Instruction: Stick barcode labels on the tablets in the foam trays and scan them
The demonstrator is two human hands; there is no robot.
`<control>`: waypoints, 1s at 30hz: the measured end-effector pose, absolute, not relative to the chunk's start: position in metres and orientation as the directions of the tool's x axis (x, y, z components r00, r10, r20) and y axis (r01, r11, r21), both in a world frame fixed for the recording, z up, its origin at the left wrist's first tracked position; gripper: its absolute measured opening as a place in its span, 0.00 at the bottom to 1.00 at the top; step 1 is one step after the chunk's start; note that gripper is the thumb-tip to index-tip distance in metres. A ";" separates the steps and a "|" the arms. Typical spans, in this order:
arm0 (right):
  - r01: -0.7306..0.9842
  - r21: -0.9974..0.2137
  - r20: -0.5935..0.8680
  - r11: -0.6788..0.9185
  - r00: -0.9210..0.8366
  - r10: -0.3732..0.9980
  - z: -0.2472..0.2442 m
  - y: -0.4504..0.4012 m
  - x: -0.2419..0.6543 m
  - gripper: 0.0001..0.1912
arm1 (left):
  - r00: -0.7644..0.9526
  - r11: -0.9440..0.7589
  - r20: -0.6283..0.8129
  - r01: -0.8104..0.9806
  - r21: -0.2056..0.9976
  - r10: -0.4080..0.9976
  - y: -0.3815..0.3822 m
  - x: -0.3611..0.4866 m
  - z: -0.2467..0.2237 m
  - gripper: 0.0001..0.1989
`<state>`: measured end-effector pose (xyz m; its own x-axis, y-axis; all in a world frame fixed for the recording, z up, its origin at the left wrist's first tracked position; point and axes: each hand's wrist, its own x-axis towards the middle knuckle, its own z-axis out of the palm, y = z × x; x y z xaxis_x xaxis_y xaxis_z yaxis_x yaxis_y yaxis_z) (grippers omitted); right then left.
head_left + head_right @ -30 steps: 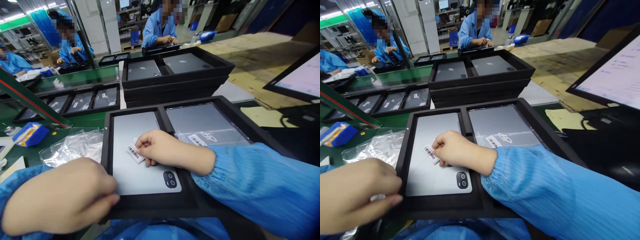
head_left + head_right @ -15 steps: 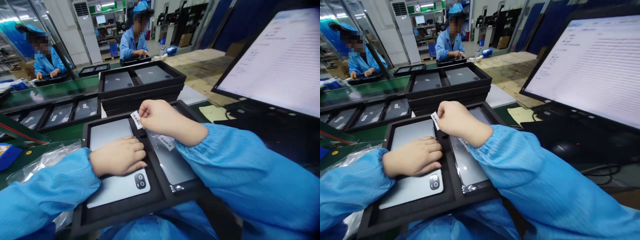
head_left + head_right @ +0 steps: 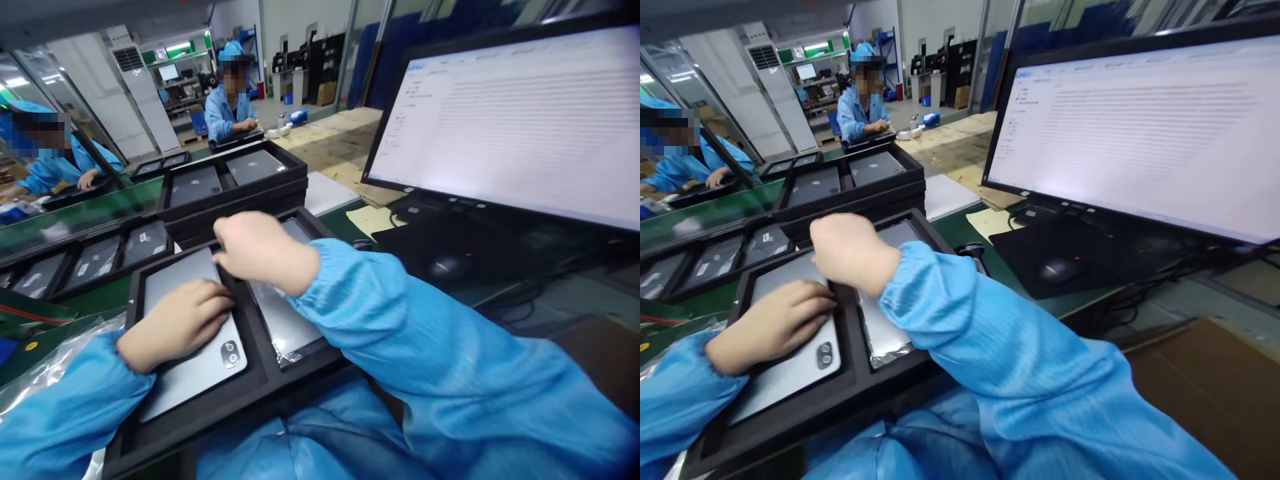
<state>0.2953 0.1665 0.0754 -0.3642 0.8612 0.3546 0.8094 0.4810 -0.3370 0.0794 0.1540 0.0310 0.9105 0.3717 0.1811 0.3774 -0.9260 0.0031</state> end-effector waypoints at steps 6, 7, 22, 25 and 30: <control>0.741 -0.379 0.653 0.554 -0.210 0.728 0.098 0.093 0.360 0.08 | 0.903 -0.883 -0.015 0.415 -0.218 0.429 0.147 0.096 0.031 0.17; 0.718 -0.342 0.686 0.606 -0.250 0.683 0.088 0.078 0.363 0.08 | 0.912 -0.886 -0.043 0.384 -0.260 0.408 0.143 0.106 0.034 0.16; 0.674 -0.111 0.760 0.731 -0.416 0.499 -0.002 0.020 0.418 0.14 | 0.750 -0.759 -0.119 0.644 -0.094 0.651 0.119 0.270 0.044 0.12; 0.674 -0.427 0.620 0.603 -0.267 0.738 0.012 0.035 0.435 0.10 | 0.634 -0.637 -0.073 0.771 -0.025 0.770 0.136 0.235 0.056 0.14; 0.569 -0.808 0.090 0.152 -0.137 0.987 0.026 0.085 0.432 0.06 | 0.464 -0.458 0.019 0.866 0.202 0.886 0.131 0.169 0.062 0.19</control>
<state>0.4324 0.0854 0.0260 -0.1367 0.9866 0.0896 0.5690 0.1522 -0.8081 0.1689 0.1313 0.0617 0.4642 0.8855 0.0194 0.8656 -0.4582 0.2018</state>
